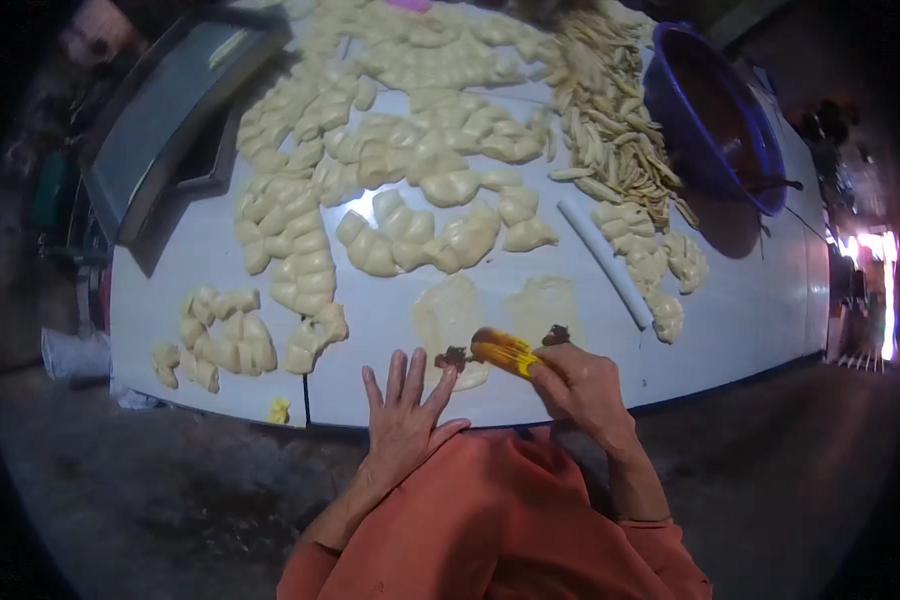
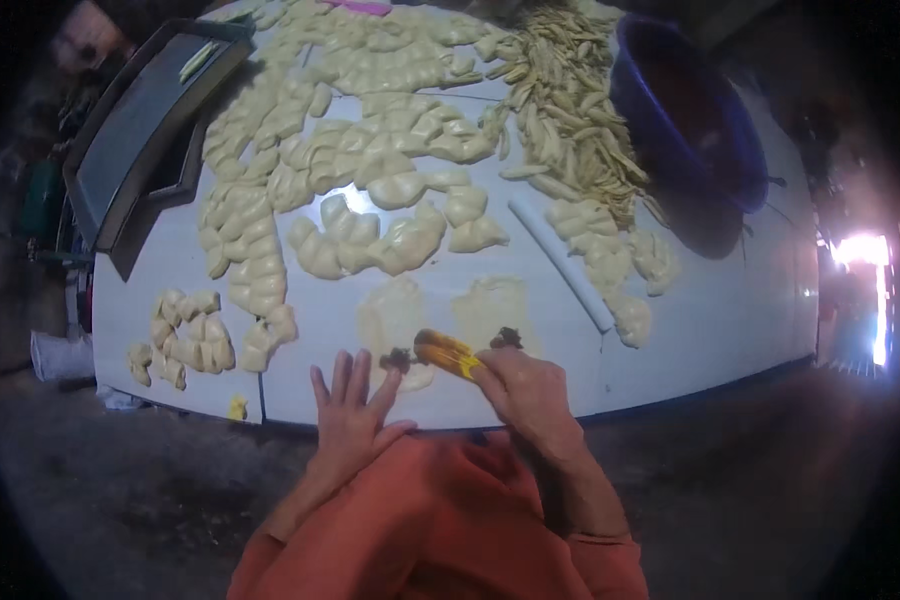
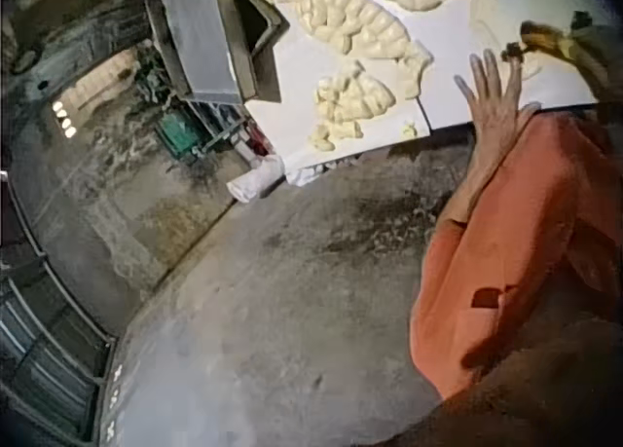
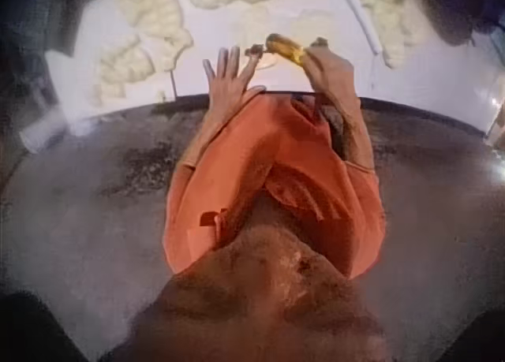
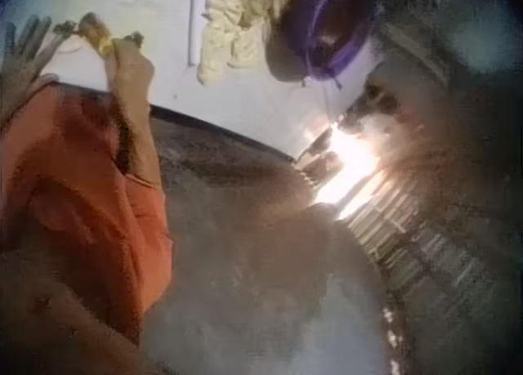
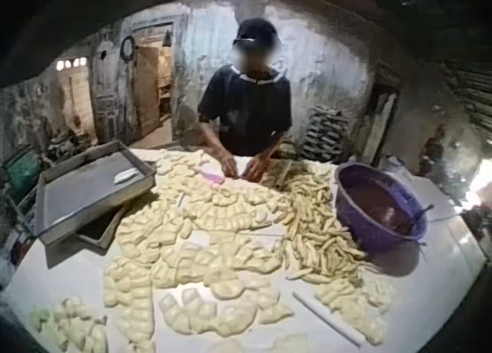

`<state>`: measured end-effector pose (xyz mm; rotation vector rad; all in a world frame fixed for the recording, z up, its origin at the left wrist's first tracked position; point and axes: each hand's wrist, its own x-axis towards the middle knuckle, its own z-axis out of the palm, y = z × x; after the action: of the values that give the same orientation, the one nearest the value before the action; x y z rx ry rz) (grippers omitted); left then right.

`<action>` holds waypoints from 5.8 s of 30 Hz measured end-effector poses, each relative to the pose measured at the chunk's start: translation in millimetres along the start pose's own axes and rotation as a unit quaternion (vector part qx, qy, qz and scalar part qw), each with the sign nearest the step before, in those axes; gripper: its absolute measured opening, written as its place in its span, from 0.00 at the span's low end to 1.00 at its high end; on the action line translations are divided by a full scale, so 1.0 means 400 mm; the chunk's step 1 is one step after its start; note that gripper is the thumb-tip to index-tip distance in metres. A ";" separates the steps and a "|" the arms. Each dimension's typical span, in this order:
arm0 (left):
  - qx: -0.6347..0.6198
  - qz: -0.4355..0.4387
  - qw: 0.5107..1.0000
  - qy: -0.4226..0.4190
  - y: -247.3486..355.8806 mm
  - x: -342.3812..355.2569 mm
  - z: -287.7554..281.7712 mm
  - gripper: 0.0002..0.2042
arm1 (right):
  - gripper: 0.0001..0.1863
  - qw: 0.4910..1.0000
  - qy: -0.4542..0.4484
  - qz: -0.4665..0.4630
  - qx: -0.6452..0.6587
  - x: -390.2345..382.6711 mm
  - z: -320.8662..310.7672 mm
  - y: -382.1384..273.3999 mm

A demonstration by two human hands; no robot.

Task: The person stirs chocolate filling in a bowl, rolls out pieces of dough using a rolling pin and by hand, spreads the filling onto the dough with a brush, and wraps the dough around banana slices.

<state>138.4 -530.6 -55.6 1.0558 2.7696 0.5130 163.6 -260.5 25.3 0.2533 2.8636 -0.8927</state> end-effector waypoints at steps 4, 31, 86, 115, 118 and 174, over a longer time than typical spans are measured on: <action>0.011 -0.021 1.000 0.006 0.000 -0.002 -0.001 0.35 | 0.13 0.992 0.044 -0.052 0.105 0.027 -0.021 0.095; 0.120 -0.074 0.979 0.148 0.012 -0.064 0.110 0.25 | 0.19 0.995 0.004 0.073 0.067 0.506 -0.819 0.700; 0.030 -0.043 0.993 0.109 0.056 -0.046 0.079 0.24 | 0.17 0.832 0.532 0.049 -0.152 0.177 -0.471 0.480; 0.053 -0.066 0.981 0.174 0.046 -0.032 0.111 0.25 | 0.16 0.924 0.359 -0.036 -0.129 0.425 -0.330 0.534; 0.065 -0.070 0.980 0.177 0.036 -0.042 0.124 0.25 | 0.14 0.937 0.289 -0.051 -0.188 0.518 -0.322 0.556; -0.087 -0.130 0.973 0.168 0.057 0.094 -0.064 0.11 | 0.15 0.965 -0.012 -0.258 -0.046 0.045 -0.009 0.172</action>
<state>118.4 -496.4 -23.5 0.6010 3.0114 0.9528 159.4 -200.3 -12.8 -0.5351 2.9819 -0.8156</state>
